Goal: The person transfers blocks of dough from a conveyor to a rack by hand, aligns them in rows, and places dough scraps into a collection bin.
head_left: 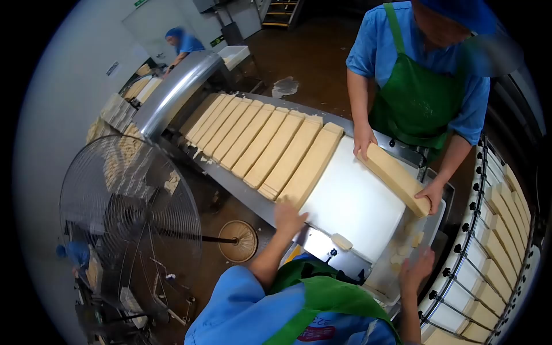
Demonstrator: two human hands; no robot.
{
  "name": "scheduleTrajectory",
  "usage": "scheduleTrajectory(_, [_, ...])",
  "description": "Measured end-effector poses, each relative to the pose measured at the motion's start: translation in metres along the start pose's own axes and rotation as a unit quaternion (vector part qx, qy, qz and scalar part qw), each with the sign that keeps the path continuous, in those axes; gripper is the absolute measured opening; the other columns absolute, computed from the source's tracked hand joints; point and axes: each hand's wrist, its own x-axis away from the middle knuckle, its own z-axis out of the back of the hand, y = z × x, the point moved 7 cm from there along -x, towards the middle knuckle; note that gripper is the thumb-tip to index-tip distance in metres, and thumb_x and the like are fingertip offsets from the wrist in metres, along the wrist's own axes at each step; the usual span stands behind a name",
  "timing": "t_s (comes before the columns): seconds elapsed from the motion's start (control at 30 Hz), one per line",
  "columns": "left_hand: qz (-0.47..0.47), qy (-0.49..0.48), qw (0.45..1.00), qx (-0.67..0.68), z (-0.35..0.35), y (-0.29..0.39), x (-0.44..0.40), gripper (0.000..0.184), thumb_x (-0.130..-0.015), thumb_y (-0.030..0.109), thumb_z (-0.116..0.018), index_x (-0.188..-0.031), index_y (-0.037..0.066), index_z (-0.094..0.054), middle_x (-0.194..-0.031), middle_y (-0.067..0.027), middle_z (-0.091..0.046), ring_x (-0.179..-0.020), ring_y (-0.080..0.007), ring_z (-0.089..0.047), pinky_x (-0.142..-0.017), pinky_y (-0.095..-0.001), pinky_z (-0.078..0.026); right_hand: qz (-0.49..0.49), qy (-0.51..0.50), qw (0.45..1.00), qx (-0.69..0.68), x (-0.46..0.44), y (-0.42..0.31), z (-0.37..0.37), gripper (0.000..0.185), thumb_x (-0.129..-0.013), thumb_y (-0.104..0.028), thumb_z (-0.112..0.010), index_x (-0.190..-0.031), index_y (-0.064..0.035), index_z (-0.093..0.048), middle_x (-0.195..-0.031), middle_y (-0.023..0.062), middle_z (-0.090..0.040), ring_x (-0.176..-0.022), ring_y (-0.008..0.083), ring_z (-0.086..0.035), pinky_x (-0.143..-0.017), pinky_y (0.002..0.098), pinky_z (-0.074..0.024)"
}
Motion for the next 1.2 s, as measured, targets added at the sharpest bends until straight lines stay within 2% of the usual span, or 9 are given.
scheduleTrajectory(0.2, [-0.004,0.057,0.974,0.219,-0.009,-0.034,-0.03,0.075,-0.067,0.014,-0.079,-0.124,-0.008,-0.035,-0.122,-0.0285,-0.036,-0.112,-0.044,-0.04,-0.1,-0.0451,-0.034,0.124,-0.049,0.984,-0.117,-0.077,-0.14,-0.078,0.051,-0.074,-0.015,-0.065,-0.121,-0.0041,-0.051,-0.136,0.0232,-0.037,-0.128,0.0428,-0.03,-0.103,0.052,-0.0246])
scheduleTrajectory(0.43, [-0.06,0.037,0.957,0.281,0.0,-0.016,-0.045,0.078,-0.066,0.013,-0.079,-0.125,-0.007,-0.032,-0.119,-0.0292,-0.037,-0.108,-0.0468,-0.044,-0.094,-0.0465,-0.04,0.072,-0.108,0.985,-0.113,-0.199,-0.255,-0.192,0.062,-0.082,-0.03,-0.062,-0.131,0.001,-0.042,-0.141,0.022,-0.032,-0.128,0.0382,-0.029,-0.103,0.0503,-0.0256])
scheduleTrajectory(0.57, [-0.086,-0.003,0.965,0.249,-0.002,-0.014,-0.045,0.083,-0.068,0.021,-0.08,-0.126,-0.009,-0.028,-0.12,-0.0303,-0.035,-0.105,-0.0483,-0.046,-0.089,-0.0459,-0.045,0.013,-0.18,0.982,-0.051,-0.267,-0.298,-0.232,0.065,-0.09,-0.046,-0.048,-0.142,-0.0114,-0.032,-0.15,0.0187,-0.02,-0.129,0.0355,-0.031,-0.104,0.047,-0.0273])
scheduleTrajectory(0.73, [-0.106,-0.039,0.972,0.206,-0.002,-0.008,-0.049,0.085,-0.071,0.027,-0.077,-0.128,-0.01,-0.025,-0.124,-0.0322,-0.033,-0.097,-0.0502,-0.052,-0.083,-0.0474,-0.048,-0.033,-0.267,0.962,-0.047,-0.309,-0.327,-0.249,0.067,-0.089,-0.053,-0.046,-0.143,-0.0183,-0.03,-0.153,0.0188,-0.01,-0.128,0.0348,-0.034,-0.103,0.0447,-0.0314])
scheduleTrajectory(0.9, [-0.114,-0.056,0.982,0.14,-0.013,-0.005,-0.051,0.09,-0.072,0.031,-0.074,-0.131,-0.013,-0.021,-0.123,-0.0327,-0.033,-0.094,-0.0497,-0.053,-0.082,-0.0469,-0.048,-0.065,-0.301,0.951,-0.016,-0.305,-0.315,-0.236,0.068,-0.084,-0.05,-0.053,-0.135,-0.0103,-0.034,-0.142,0.0201,-0.025,-0.12,0.0352,-0.042,-0.099,0.043,-0.0393])
scheduleTrajectory(1.1, [-0.229,-0.179,0.942,0.168,-0.014,0.049,-0.03,0.086,-0.068,0.03,-0.075,-0.133,0.002,-0.025,-0.123,-0.0287,-0.033,-0.1,-0.0486,-0.052,-0.086,-0.0484,-0.047,-0.349,-0.25,0.902,-0.053,-0.263,-0.168,-0.164,0.084,-0.074,-0.046,-0.063,-0.139,-0.0089,-0.027,-0.14,0.017,-0.025,-0.126,0.037,-0.036,-0.089,0.05,-0.0428])
scheduleTrajectory(1.13, [-0.259,-0.214,0.923,0.189,-0.028,0.059,-0.022,0.093,-0.068,0.035,-0.075,-0.136,0.004,-0.019,-0.123,-0.0281,-0.034,-0.1,-0.0483,-0.052,-0.086,-0.0494,-0.047,-0.256,-0.267,0.928,0.048,-0.257,-0.146,-0.164,0.092,-0.073,-0.052,-0.062,-0.143,-0.0059,-0.025,-0.143,0.0199,-0.024,-0.137,0.0395,-0.016,-0.088,0.0512,-0.0422])
scheduleTrajectory(1.17, [-0.261,-0.243,0.922,0.152,-0.034,0.075,-0.012,0.093,-0.07,0.036,-0.074,-0.136,0.003,-0.017,-0.123,-0.0283,-0.034,-0.101,-0.0483,-0.052,-0.084,-0.0505,-0.047,-0.302,-0.213,0.929,0.032,-0.243,-0.115,-0.166,0.095,-0.072,-0.055,-0.06,-0.144,-0.0038,-0.026,-0.145,0.0219,-0.022,-0.141,0.0377,0.004,-0.087,0.0554,-0.0409])
scheduleTrajectory(1.2, [-0.269,-0.215,0.929,0.134,-0.04,0.088,-0.005,0.091,-0.07,0.033,-0.074,-0.135,0.002,-0.018,-0.121,-0.0291,-0.034,-0.099,-0.0489,-0.052,-0.083,-0.051,-0.047,-0.325,-0.214,0.921,-0.027,-0.229,-0.1,-0.144,0.093,-0.072,-0.052,-0.063,-0.142,-0.0034,-0.026,-0.148,0.0216,-0.018,-0.141,0.0372,0.005,-0.086,0.0561,-0.0419])
